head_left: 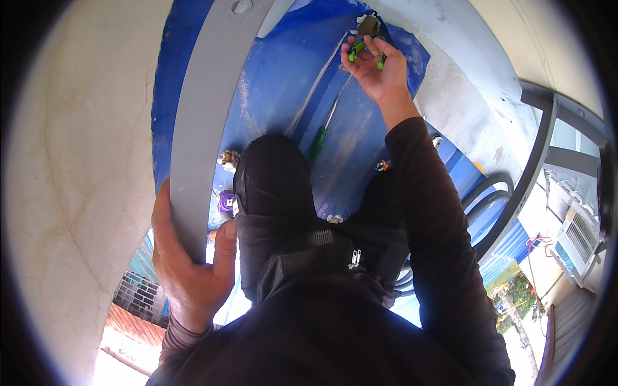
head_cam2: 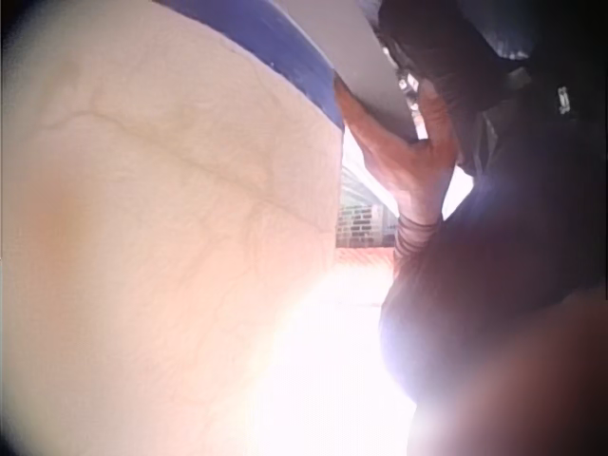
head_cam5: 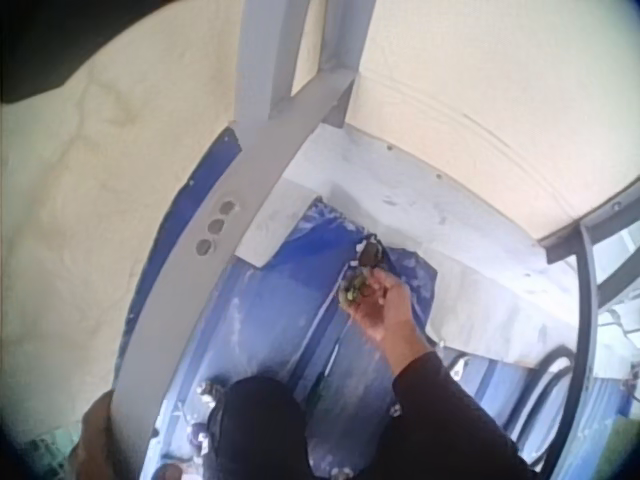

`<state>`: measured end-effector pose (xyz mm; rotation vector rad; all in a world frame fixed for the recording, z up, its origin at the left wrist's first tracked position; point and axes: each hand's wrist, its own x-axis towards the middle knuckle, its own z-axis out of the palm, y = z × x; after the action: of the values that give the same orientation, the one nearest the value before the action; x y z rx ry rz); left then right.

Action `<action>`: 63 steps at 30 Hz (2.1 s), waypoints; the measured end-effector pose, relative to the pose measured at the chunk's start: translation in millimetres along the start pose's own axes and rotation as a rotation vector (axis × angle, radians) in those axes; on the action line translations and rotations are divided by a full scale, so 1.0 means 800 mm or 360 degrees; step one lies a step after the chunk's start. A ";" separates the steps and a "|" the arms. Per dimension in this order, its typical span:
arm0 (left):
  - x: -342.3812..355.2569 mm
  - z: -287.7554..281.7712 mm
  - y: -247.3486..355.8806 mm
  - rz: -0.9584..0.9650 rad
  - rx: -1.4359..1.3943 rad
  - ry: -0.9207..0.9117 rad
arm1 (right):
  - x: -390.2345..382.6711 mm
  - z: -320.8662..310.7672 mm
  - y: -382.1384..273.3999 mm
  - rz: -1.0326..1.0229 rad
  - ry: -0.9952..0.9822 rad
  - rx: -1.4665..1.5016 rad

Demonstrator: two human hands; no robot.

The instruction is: The person kneels on a blue corrugated roof and uses pliers to remove fasteners from a metal trim piece. They then use a screwdriver to adjust or remove additional fasteners along the trim. The person handles the trim and tools repeatedly while working on the same section of the roof.

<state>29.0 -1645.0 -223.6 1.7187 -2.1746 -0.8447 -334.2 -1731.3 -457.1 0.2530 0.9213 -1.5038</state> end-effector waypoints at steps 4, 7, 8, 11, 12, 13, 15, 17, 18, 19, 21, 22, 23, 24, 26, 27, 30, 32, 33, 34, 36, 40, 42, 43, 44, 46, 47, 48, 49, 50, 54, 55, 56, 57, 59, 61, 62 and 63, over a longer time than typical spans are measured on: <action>0.000 0.001 0.002 -0.0077 0.0031 0.0011 | 0.017 -0.007 0.004 -0.0033 0.0051 0.0079; 0.001 0.003 0.002 -0.0099 0.0080 0.0034 | 0.026 -0.013 0.008 -0.0026 0.0091 0.0074; 0.001 0.004 0.002 -0.0107 0.0083 0.0041 | 0.028 -0.014 0.008 -0.0028 0.0065 0.0065; 0.001 0.006 0.003 -0.0132 0.0102 0.0066 | 0.031 -0.016 0.004 0.0056 0.0118 0.0069; 0.002 0.006 0.004 -0.0133 0.0087 0.0073 | 0.031 -0.016 0.001 0.0091 0.0130 0.0065; 0.002 0.006 0.006 -0.0142 0.0125 0.0076 | 0.031 -0.016 -0.002 0.0121 0.0143 0.0057; 0.004 0.007 0.008 -0.0149 0.0151 0.0084 | 0.030 -0.014 -0.009 0.0188 0.0155 0.0060; 0.005 0.007 0.010 -0.0144 0.0189 0.0086 | 0.028 -0.013 -0.017 0.0271 0.0199 0.0071; 0.005 0.007 0.011 -0.0152 0.0184 0.0085 | 0.027 -0.013 -0.021 0.0303 0.0170 0.0095; 0.006 0.007 0.011 -0.0150 0.0205 0.0084 | 0.026 -0.012 -0.026 0.0340 0.0183 0.0112; 0.006 0.006 0.011 -0.0171 0.0210 0.0083 | 0.025 -0.010 -0.034 0.0396 0.0182 0.0119; 0.007 0.006 0.010 -0.0157 0.0215 0.0078 | 0.024 -0.010 -0.038 0.0414 0.0180 0.0111; 0.007 0.005 0.010 -0.0147 0.0224 0.0071 | 0.024 -0.009 -0.042 0.0440 0.0178 0.0106; 0.008 0.005 0.009 -0.0139 0.0228 0.0065 | 0.023 -0.008 -0.045 0.0449 0.0158 0.0105; 0.008 0.005 0.009 -0.0156 0.0240 0.0065 | 0.019 -0.007 -0.050 0.0500 0.0165 0.0102; 0.007 0.005 0.009 -0.0169 0.0244 0.0066 | 0.017 -0.007 -0.051 0.0462 0.0117 0.0083; 0.007 0.007 0.012 -0.0204 0.0225 0.0061 | 0.008 -0.008 -0.048 0.0328 0.0093 -0.0003; 0.006 0.008 0.014 -0.0226 0.0192 0.0072 | 0.002 -0.011 -0.041 0.0304 0.0076 -0.0107; 0.006 0.009 0.015 -0.0237 0.0169 0.0081 | 0.001 -0.013 -0.035 0.0290 0.0032 -0.0152; 0.006 0.009 0.015 -0.0219 0.0168 0.0089 | 0.001 -0.015 -0.029 0.0235 0.0079 -0.0200; 0.005 0.010 0.015 -0.0187 0.0171 0.0085 | 0.002 -0.021 -0.016 0.0217 0.0012 -0.0233; 0.003 0.008 0.012 -0.0182 0.0189 0.0082 | 0.012 -0.034 0.009 0.0010 0.0080 -0.0392; 0.002 0.008 0.010 -0.0202 0.0193 0.0091 | 0.014 -0.039 0.013 -0.0069 0.0021 -0.0387; 0.002 0.008 0.009 -0.0213 0.0198 0.0087 | 0.014 -0.040 0.012 -0.0028 -0.0021 -0.0286; 0.002 0.008 0.009 -0.0206 0.0204 0.0092 | 0.013 -0.041 0.009 -0.0007 -0.0119 -0.0182; 0.003 0.008 0.008 -0.0197 0.0218 0.0100 | 0.010 -0.038 -0.003 0.0036 -0.0152 -0.0060; 0.004 0.008 0.008 -0.0202 0.0219 0.0102 | 0.008 -0.036 -0.011 0.0061 -0.0084 -0.0044; 0.004 0.008 0.008 -0.0207 0.0218 0.0101 | 0.006 -0.032 -0.019 0.0083 0.0056 -0.0019; 0.005 0.008 0.008 -0.0210 0.0218 0.0106 | 0.005 -0.028 -0.027 0.0149 0.0023 0.0055; 0.005 0.008 0.008 -0.0204 0.0216 0.0113 | 0.004 -0.023 -0.034 0.0213 0.0050 0.0137; 0.006 0.007 0.009 -0.0226 0.0232 0.0113 | 0.005 -0.009 -0.050 0.0382 0.0096 0.0423; 0.006 0.006 0.010 -0.0236 0.0241 0.0111 | 0.005 -0.007 -0.051 0.0384 0.0136 0.0449; 0.006 0.006 0.010 -0.0227 0.0258 0.0110 | 0.005 -0.008 -0.052 0.0396 0.0140 0.0494; 0.006 0.006 0.011 -0.0220 0.0277 0.0104 | 0.004 -0.008 -0.052 0.0440 0.0149 0.0557; 0.007 0.006 0.012 -0.0218 0.0278 0.0095 | -0.001 -0.012 -0.050 0.0454 -0.0071 0.0596; 0.005 0.007 0.014 -0.0239 0.0241 0.0100 | -0.008 -0.016 -0.044 0.0398 -0.0110 0.0434; 0.005 0.007 0.014 -0.0241 0.0250 0.0103 | -0.013 -0.017 -0.039 0.0317 -0.0040 0.0248; 0.005 0.008 0.014 -0.0239 0.0253 0.0107 | -0.018 -0.017 -0.033 0.0237 -0.0106 0.0083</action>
<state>15.4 -1645.4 -222.5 1.9769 -2.1411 -0.6525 -360.7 -1714.7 -446.4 0.3010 0.7943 -1.3917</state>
